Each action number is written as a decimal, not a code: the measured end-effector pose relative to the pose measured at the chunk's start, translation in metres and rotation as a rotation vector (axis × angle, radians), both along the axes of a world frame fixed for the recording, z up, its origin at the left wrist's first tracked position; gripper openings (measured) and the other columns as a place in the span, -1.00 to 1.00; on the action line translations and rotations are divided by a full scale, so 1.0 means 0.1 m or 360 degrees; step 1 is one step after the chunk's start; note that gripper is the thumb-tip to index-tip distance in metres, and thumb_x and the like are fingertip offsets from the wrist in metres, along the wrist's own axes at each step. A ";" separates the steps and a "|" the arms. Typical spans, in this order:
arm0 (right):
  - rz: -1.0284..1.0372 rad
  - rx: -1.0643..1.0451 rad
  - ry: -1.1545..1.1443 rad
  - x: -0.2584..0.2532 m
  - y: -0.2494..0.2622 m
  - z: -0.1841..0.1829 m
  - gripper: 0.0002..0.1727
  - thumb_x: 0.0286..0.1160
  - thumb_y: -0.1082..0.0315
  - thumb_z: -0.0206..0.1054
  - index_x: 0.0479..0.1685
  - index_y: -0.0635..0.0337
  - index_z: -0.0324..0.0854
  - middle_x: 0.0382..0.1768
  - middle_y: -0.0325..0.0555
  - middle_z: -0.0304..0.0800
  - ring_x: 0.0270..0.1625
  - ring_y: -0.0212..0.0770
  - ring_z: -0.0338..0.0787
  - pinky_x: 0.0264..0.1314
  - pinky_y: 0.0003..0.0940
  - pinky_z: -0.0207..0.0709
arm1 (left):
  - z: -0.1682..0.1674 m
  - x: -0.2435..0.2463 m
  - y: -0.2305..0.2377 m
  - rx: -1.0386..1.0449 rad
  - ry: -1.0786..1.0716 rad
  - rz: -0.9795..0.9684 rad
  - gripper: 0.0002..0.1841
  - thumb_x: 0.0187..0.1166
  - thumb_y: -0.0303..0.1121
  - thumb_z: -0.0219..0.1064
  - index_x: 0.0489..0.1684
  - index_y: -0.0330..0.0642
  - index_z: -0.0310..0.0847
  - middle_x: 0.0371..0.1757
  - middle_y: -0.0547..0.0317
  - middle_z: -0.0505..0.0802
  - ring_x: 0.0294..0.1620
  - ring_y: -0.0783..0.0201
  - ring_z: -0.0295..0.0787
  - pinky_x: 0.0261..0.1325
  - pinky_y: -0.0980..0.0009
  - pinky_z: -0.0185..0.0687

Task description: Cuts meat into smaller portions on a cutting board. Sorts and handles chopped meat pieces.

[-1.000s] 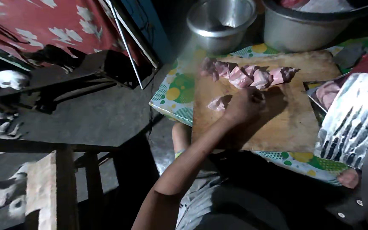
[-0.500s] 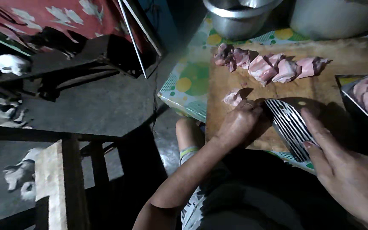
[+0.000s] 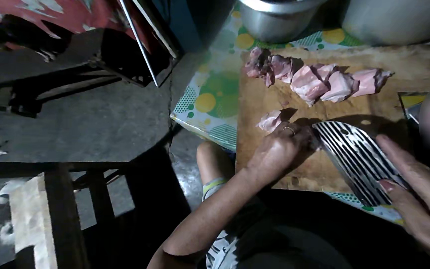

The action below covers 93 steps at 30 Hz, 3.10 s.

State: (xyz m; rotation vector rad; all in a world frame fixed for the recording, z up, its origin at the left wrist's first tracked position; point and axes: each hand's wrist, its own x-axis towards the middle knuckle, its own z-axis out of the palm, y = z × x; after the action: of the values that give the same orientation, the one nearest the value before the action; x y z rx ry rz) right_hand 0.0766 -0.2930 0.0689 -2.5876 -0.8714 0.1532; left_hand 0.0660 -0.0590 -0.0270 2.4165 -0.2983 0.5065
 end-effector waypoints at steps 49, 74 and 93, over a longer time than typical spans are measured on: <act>-0.0041 -0.0197 -0.0144 -0.16 0.21 0.02 -0.35 0.70 0.34 0.10 0.83 -0.06 0.25 -0.51 0.26 0.78 -0.65 0.35 0.69 -0.62 0.27 0.49 | 0.05 -0.07 0.02 -0.0058 0.0384 0.0265 -0.84 0.52 -0.38 0.46 -0.10 -0.24 0.86 0.06 -0.07 0.88 0.23 0.03 0.80 0.32 0.15 0.70; -0.0049 -0.0104 -0.0134 -0.08 0.31 -0.18 -0.31 0.68 0.36 0.11 0.86 -0.10 0.17 -0.57 0.26 0.74 -0.67 0.35 0.67 -0.63 0.29 0.47 | 0.08 -0.12 -0.15 -0.0056 0.0486 0.0220 -0.83 0.57 -0.44 0.39 -0.03 -0.28 0.83 0.08 -0.11 0.85 0.20 0.01 0.78 0.28 0.18 0.69; -0.0186 0.0178 0.0575 0.11 0.09 -0.15 -0.28 0.70 0.26 0.19 0.86 -0.39 0.13 -0.22 0.12 0.81 -0.68 -0.15 0.63 -0.62 -0.10 0.60 | 0.21 -0.37 0.31 -0.0422 0.0298 0.0669 -0.71 0.54 -0.44 0.44 0.21 -0.16 0.79 0.05 0.00 0.84 -0.01 0.23 0.83 0.12 0.30 0.77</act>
State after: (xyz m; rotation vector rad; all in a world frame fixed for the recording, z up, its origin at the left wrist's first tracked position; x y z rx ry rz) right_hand 0.0871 -0.2841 0.0540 -2.3936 -0.5790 0.5050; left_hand 0.0293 -0.0279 -0.0063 2.2428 0.3451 0.4617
